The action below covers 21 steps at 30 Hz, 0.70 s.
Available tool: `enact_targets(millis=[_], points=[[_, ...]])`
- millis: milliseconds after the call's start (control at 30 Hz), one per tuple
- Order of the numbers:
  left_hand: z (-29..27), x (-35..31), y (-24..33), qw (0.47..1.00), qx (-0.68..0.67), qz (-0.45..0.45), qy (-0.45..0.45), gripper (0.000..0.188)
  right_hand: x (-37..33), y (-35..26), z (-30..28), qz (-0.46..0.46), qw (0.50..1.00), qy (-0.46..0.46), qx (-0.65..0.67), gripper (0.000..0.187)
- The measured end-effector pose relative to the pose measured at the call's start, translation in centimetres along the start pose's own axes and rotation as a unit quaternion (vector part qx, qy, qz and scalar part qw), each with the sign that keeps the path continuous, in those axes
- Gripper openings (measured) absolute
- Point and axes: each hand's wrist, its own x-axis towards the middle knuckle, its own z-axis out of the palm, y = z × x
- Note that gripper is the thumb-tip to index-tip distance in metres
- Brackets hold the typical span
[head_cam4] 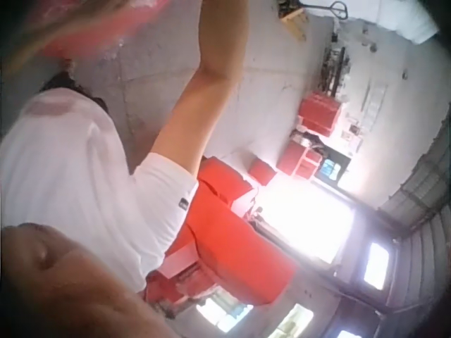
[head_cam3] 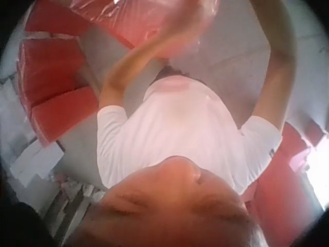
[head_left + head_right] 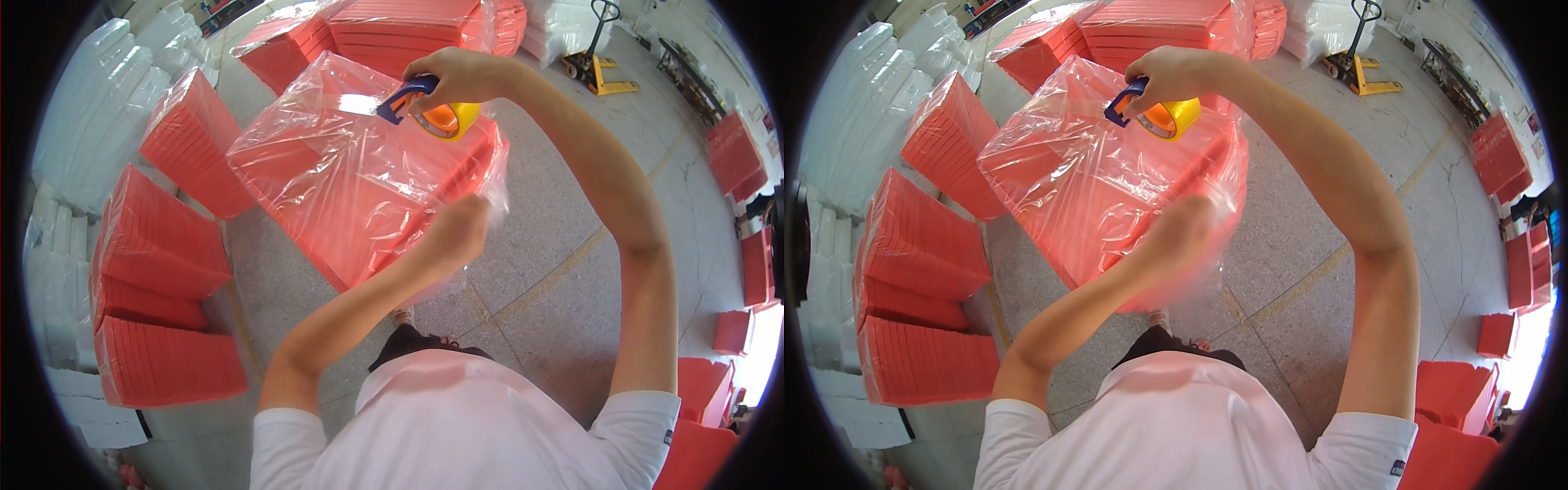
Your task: The person wraps stacks of red foam mats in clear plastic film using a handheld tape dispenser. They repeatedly pull the film over the foam stacks and secure it with tape, moving between multiple stacks in a warehouse environment.
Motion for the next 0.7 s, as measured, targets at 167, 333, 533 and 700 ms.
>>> enact_targets(millis=[167, 333, 533, 700], points=[[-9.9, 0.4, -7.2, 0.87, -0.087, -0.43, 0.223, 0.027, 0.7, -1.1, 0.3, -0.013, 0.999, 0.01, 0.052, 0.053], [-8.3, -1.9, -13.4, 0.888, 0.175, -0.413, 0.102, 0.05, -1.4, -1.7, 4.0, -0.028, 0.992, 0.057, 0.107, 0.054], [-9.7, -0.9, -12.6, 0.855, 0.442, -0.249, 0.112, 0.064, -3.8, -3.3, 7.8, -0.022, 0.98, 0.123, 0.156, 0.058], [-9.5, -2.3, -16.1, 0.911, 0.325, -0.221, 0.127, 0.087, -4.2, -3.0, 9.5, 0.031, 0.98, 0.075, 0.184, 0.059]])
